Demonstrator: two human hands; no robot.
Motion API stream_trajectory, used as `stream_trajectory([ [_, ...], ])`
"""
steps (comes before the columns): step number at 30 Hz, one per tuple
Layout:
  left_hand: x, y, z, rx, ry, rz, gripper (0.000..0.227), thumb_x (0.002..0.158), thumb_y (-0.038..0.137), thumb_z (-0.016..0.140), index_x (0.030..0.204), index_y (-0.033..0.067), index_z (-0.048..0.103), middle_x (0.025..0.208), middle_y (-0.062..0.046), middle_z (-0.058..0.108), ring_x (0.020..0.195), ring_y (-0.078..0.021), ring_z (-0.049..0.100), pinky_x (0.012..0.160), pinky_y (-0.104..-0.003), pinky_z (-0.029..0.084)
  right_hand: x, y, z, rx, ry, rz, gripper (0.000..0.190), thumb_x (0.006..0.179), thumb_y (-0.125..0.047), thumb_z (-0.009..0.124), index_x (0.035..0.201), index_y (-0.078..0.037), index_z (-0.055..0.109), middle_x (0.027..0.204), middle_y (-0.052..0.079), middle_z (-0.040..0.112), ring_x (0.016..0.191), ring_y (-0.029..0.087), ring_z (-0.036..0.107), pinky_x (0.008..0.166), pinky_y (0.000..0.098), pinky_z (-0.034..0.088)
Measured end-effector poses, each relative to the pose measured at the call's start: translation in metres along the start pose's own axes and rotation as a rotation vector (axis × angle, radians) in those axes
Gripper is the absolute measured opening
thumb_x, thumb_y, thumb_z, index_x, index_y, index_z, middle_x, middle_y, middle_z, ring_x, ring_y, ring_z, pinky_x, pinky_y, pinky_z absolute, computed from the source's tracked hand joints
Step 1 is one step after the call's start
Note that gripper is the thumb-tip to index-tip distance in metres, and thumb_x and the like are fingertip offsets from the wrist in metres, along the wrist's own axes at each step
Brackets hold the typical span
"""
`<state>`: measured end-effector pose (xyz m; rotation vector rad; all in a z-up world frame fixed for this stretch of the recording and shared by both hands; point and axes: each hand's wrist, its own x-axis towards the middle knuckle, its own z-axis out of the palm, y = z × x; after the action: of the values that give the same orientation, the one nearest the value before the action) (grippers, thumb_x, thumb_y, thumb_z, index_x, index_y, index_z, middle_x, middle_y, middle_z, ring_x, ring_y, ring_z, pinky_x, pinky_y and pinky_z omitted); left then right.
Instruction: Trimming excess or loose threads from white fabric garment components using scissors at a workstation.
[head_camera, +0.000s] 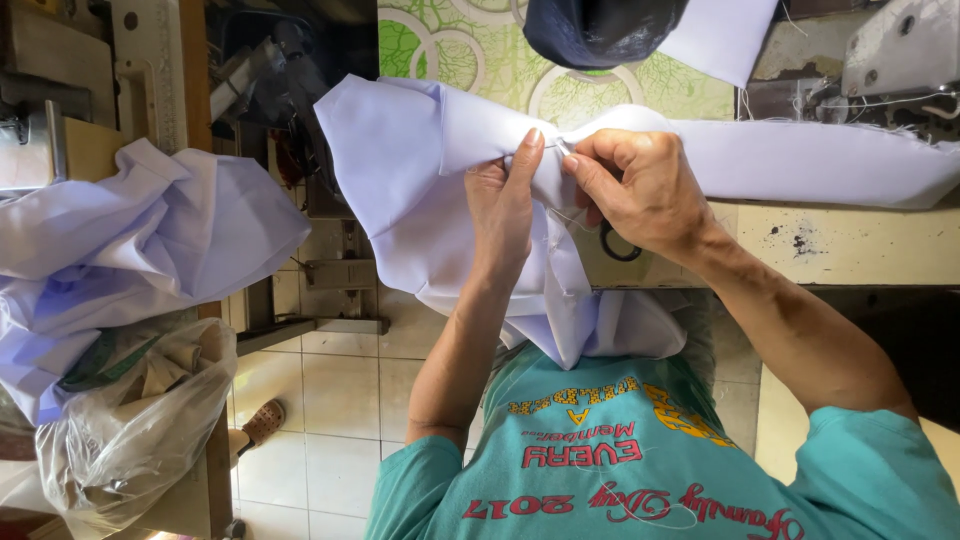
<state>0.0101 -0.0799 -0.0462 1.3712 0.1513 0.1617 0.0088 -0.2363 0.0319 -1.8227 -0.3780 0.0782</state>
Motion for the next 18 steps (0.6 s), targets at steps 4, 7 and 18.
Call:
stream_trajectory([
  [4,-0.001,0.004,-0.002,0.021,-0.009,-0.028,0.026,0.102,0.028,0.066,0.095,0.0044,0.075,0.084,-0.011,0.079,0.085,-0.0137,0.074,0.090,-0.036,0.057,-0.004,0.006,-0.005,-0.068,0.005,-0.048,0.025,0.106,-0.003,0.061,0.084,0.000,0.071,0.055,0.007,0.064,0.046,0.013,0.063,0.046,0.0246,0.050],
  [7,-0.007,0.031,-0.005,0.047,-0.023,-0.044,0.028,0.100,0.029,0.069,0.099,0.0008,0.073,0.090,-0.013,0.078,0.091,-0.0152,0.071,0.092,-0.039,0.057,-0.001,0.010,-0.024,-0.209,0.106,-0.112,0.033,0.112,-0.006,0.061,0.080,-0.005,0.070,0.056,0.007,0.057,0.049,0.018,0.055,0.050,0.0303,0.044],
  [18,-0.022,0.059,-0.035,0.559,-0.350,-0.188,0.046,0.094,0.051,0.051,0.096,0.0074,0.067,0.089,-0.002,0.068,0.079,-0.0151,0.061,0.068,-0.033,0.048,0.043,0.003,-0.038,-0.235,-0.349,0.517,0.027,0.095,-0.018,0.082,0.077,-0.008,0.065,0.066,0.000,0.057,0.056,0.011,0.045,0.046,0.0285,0.028],
])
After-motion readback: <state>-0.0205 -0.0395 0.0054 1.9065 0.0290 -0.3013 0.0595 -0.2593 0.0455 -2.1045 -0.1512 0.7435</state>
